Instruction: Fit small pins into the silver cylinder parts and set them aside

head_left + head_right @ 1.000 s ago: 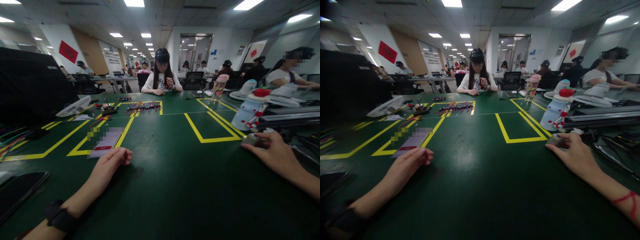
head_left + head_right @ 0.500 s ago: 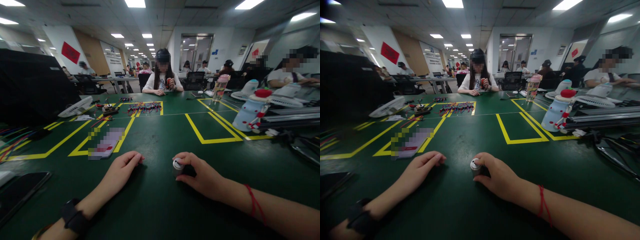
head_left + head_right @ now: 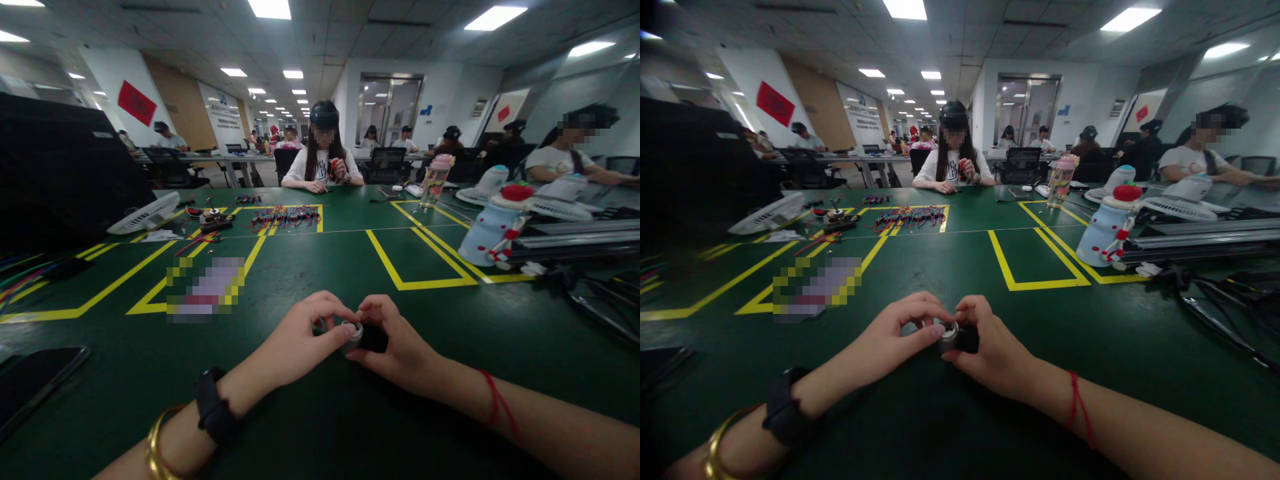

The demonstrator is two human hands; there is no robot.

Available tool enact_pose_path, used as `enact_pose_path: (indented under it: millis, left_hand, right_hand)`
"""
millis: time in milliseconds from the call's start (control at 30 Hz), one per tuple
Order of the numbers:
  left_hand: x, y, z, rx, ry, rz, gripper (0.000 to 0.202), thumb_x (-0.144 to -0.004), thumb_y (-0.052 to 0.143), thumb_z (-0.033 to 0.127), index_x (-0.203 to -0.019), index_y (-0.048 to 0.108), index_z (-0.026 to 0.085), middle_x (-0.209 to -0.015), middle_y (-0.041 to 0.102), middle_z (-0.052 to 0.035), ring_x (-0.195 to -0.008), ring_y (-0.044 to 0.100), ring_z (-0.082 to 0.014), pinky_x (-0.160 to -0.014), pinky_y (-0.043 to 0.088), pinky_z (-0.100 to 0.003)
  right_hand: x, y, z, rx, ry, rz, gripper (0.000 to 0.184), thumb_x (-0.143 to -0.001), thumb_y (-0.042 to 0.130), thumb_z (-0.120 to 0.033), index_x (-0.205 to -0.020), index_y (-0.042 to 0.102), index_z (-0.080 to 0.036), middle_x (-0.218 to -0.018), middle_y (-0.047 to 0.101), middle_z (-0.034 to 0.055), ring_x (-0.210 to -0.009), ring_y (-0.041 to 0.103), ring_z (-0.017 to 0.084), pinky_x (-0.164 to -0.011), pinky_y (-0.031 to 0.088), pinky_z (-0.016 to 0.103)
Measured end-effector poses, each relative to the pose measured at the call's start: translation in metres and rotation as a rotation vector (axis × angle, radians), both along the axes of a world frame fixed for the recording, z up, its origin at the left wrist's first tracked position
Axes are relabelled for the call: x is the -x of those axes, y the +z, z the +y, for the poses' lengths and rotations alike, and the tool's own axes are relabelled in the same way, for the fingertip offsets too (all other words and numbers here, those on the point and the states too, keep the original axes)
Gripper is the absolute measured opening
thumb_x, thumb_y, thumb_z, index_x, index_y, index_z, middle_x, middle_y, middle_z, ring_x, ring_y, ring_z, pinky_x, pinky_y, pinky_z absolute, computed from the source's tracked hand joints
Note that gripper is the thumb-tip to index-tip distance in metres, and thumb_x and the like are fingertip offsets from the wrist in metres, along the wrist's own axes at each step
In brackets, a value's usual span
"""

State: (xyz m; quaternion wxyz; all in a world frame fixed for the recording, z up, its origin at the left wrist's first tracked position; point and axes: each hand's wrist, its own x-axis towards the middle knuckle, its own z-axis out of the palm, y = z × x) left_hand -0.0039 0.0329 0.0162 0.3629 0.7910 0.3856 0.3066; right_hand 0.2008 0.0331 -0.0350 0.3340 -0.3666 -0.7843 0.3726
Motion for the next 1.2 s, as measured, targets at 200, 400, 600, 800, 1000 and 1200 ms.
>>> enact_pose_path:
  millis: [200,400,600,800,1000,1200]
  left_hand:
    - [-0.001,-0.013,0.006,0.103,0.032,-0.105,0.016,-0.083,0.064,0.031,-0.091,0.075,0.022,-0.097,0.064,-0.0051,-0.078,0.059,-0.0172,-0.068,0.045,-0.03]
    - [0.006,-0.016,0.009,0.095,0.124,-0.236,0.017,-0.079,0.069,0.035,-0.088,0.075,0.022,-0.09,0.063,-0.0047,-0.079,0.058,-0.0187,-0.07,0.044,-0.031]
    - [0.02,-0.026,0.012,0.081,0.101,-0.087,0.012,-0.073,0.074,0.028,-0.085,0.079,0.028,-0.085,0.059,-0.0023,-0.082,0.057,-0.0196,-0.076,0.042,-0.033]
    - [0.018,-0.042,0.012,-0.069,0.039,0.2,0.014,-0.07,0.077,0.037,-0.084,0.079,0.035,-0.077,0.059,0.0,-0.08,0.054,-0.0206,-0.078,0.038,-0.035]
    - [0.019,-0.035,0.012,-0.028,-0.023,0.209,0.023,-0.072,0.075,0.037,-0.094,0.077,0.033,-0.08,0.063,-0.0009,-0.081,0.057,-0.0211,-0.077,0.04,-0.034]
    - [0.051,-0.02,0.013,0.216,0.243,-0.099,0.029,-0.084,0.06,0.04,-0.106,0.071,0.025,-0.086,0.066,-0.0035,-0.073,0.058,-0.0181,-0.067,0.044,-0.03]
  right_hand:
    - [-0.001,0.001,-0.001,-0.008,0.012,-0.036,0.056,-0.075,0.069,-0.027,-0.115,0.031,-0.023,-0.108,0.059,0.0033,-0.1,0.059,0.014,-0.087,0.047,0.032]
    - [-0.003,0.003,0.0,0.0,0.021,-0.036,0.054,-0.075,0.07,-0.028,-0.114,0.033,-0.023,-0.105,0.059,0.0021,-0.097,0.059,0.013,-0.084,0.048,0.03]
    - [-0.011,0.005,0.003,0.005,0.006,-0.088,0.054,-0.075,0.07,-0.03,-0.114,0.033,-0.022,-0.106,0.059,0.004,-0.098,0.059,0.014,-0.084,0.047,0.032]
    - [-0.017,0.003,0.005,0.009,0.003,-0.086,0.052,-0.075,0.069,-0.031,-0.112,0.034,-0.022,-0.106,0.058,0.0045,-0.098,0.059,0.015,-0.084,0.048,0.032]
    - [-0.017,0.003,0.005,0.019,0.009,-0.079,0.051,-0.075,0.069,-0.03,-0.112,0.035,-0.021,-0.106,0.058,0.0049,-0.097,0.059,0.015,-0.083,0.048,0.031]
    - [-0.017,0.005,0.004,0.013,0.015,-0.074,0.05,-0.075,0.069,-0.031,-0.112,0.037,-0.022,-0.106,0.058,0.0048,-0.097,0.058,0.015,-0.084,0.048,0.032]
